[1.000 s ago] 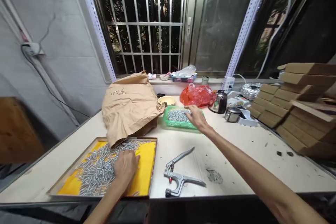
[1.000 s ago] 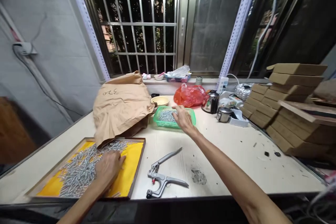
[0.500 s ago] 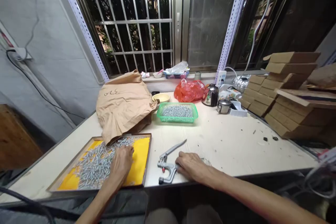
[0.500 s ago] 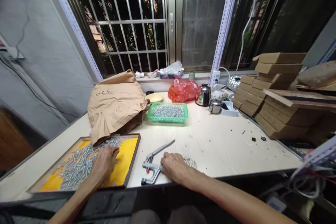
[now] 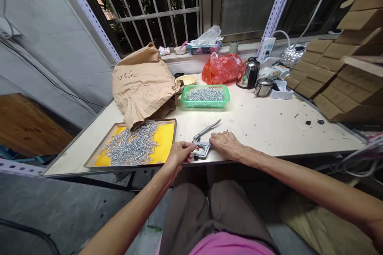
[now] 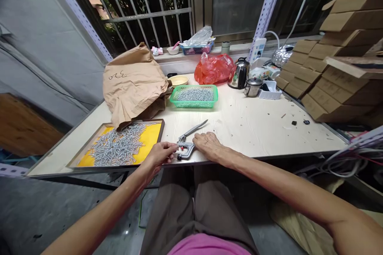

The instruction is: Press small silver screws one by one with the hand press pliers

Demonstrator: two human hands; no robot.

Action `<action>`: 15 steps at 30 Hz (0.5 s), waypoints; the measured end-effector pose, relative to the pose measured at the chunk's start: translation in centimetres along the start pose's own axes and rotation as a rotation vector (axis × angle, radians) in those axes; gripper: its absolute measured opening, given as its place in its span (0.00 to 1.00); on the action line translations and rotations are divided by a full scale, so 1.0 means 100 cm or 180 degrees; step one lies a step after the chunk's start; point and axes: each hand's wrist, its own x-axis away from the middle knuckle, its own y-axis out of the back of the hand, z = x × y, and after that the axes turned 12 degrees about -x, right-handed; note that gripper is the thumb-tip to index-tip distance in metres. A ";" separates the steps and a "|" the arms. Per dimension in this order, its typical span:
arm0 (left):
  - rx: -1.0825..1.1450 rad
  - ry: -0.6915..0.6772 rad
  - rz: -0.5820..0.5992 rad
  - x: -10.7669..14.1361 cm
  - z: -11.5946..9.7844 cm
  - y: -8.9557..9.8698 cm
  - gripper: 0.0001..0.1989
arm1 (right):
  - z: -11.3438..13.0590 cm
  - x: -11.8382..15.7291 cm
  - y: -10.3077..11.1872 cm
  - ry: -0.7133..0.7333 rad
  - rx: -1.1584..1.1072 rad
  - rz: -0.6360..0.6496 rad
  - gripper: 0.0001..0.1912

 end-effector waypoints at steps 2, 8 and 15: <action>-0.0101 0.0125 0.0025 -0.006 0.004 -0.002 0.15 | -0.001 0.000 -0.002 0.0012 0.0007 -0.0024 0.11; -0.0247 0.0479 0.0228 -0.013 0.006 -0.002 0.13 | -0.006 -0.004 -0.007 0.0070 0.0033 -0.0027 0.11; -0.0462 0.0757 0.0351 -0.023 -0.003 -0.004 0.12 | -0.009 -0.007 -0.010 0.0150 0.0067 -0.0021 0.12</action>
